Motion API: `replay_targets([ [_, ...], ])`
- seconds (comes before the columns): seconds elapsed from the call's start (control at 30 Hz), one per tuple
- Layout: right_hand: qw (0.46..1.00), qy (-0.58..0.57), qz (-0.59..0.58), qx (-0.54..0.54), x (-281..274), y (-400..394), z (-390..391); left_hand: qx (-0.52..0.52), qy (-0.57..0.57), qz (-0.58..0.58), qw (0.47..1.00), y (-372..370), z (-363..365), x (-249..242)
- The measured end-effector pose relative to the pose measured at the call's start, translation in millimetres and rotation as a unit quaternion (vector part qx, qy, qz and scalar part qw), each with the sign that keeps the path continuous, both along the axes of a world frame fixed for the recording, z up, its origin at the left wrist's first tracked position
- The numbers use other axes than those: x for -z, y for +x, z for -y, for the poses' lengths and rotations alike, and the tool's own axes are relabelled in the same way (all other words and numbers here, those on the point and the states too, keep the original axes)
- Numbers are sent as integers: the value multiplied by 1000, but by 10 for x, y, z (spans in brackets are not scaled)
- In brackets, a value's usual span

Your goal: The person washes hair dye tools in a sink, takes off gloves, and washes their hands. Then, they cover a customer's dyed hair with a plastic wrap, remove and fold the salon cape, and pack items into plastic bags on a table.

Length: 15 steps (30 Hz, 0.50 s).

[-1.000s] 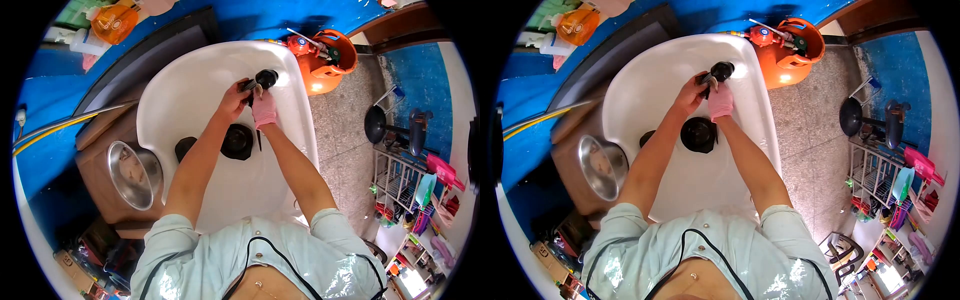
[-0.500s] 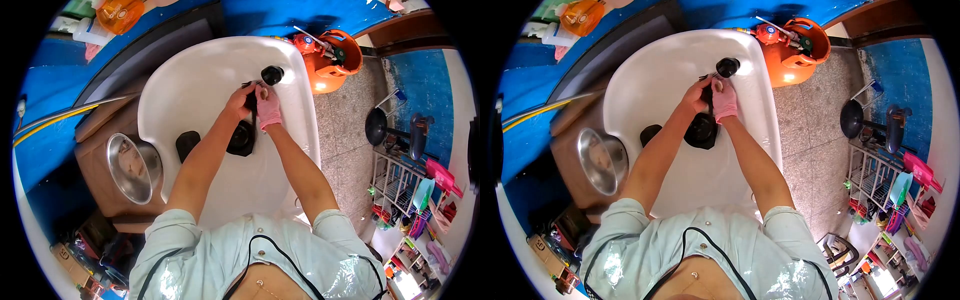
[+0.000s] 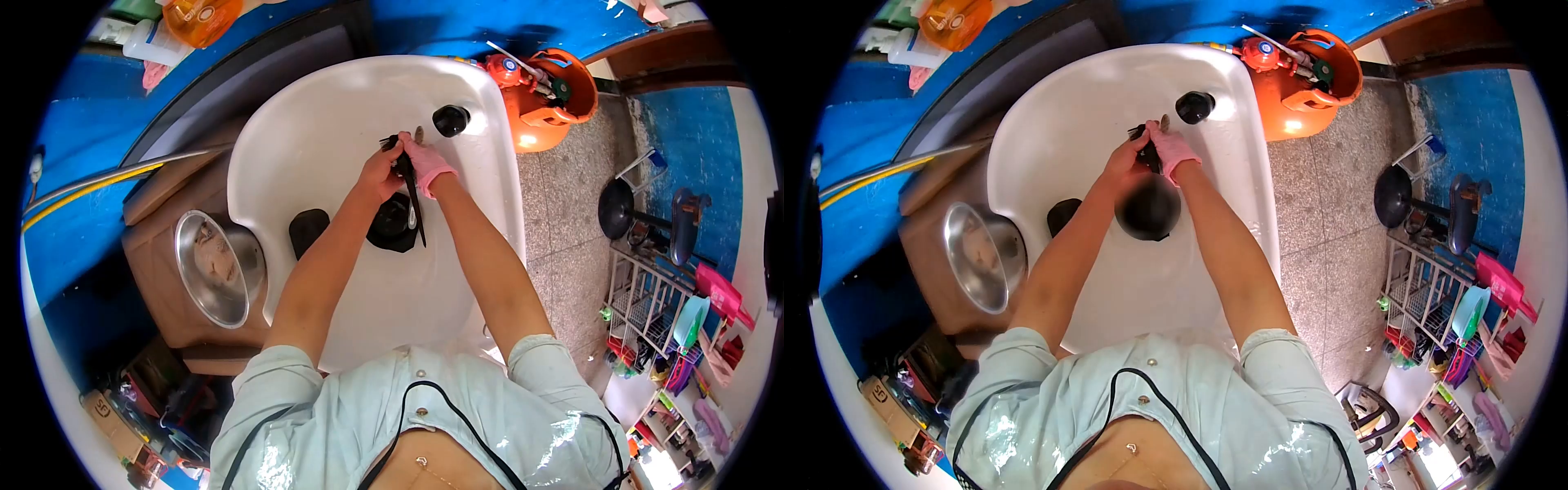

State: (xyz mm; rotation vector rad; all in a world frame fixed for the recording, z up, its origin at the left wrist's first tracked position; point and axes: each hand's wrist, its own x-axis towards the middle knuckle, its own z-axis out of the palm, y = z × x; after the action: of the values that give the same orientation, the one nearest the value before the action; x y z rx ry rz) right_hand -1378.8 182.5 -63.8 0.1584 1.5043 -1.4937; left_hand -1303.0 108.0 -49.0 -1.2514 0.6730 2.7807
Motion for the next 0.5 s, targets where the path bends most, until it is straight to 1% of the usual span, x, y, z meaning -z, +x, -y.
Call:
replay_targets([
  [0.03,1000,0,1,-2,2,7,11,-20,-7,-11,1000,0,4,37],
  [0.1,995,10,-45,83,1,6,-8,-42,-12,-20,999,-1,51,105],
  [0.13,996,12,-45,81,-135,-7,-45,-51,-11,-18,998,-10,94,135],
  [0.17,1000,30,-1,-6,-399,-29,-87,-61,-9,-17,998,-5,120,154],
  [0.2,993,48,44,-93,-542,-25,-117,-66,-5,-4,998,4,136,61],
  [0.23,993,53,48,-97,-506,30,-147,-70,-1,0,998,38,166,114],
  [0.27,981,-5,19,-193,-442,103,-172,-52,-22,26,998,50,236,178],
  [0.3,956,-65,-10,-285,-378,171,-188,-34,-45,52,997,88,275,241],
  [0.33,949,-69,-22,-307,-340,216,-233,16,-78,89,993,123,260,43],
  [0.37,948,-70,-18,-309,-309,223,-265,15,-77,92,993,203,240,60],
  [0.4,963,-42,-42,-264,-280,215,-302,37,-249,108,962,285,229,104],
  [0.43,973,-13,-66,-219,-256,210,-349,60,-412,120,901,388,211,163],
  [0.47,974,-12,-62,-219,-239,204,-406,133,-514,130,837,564,233,246],
  [0.5,967,26,-103,-233,-228,199,-465,147,-595,168,772,791,140,370],
])
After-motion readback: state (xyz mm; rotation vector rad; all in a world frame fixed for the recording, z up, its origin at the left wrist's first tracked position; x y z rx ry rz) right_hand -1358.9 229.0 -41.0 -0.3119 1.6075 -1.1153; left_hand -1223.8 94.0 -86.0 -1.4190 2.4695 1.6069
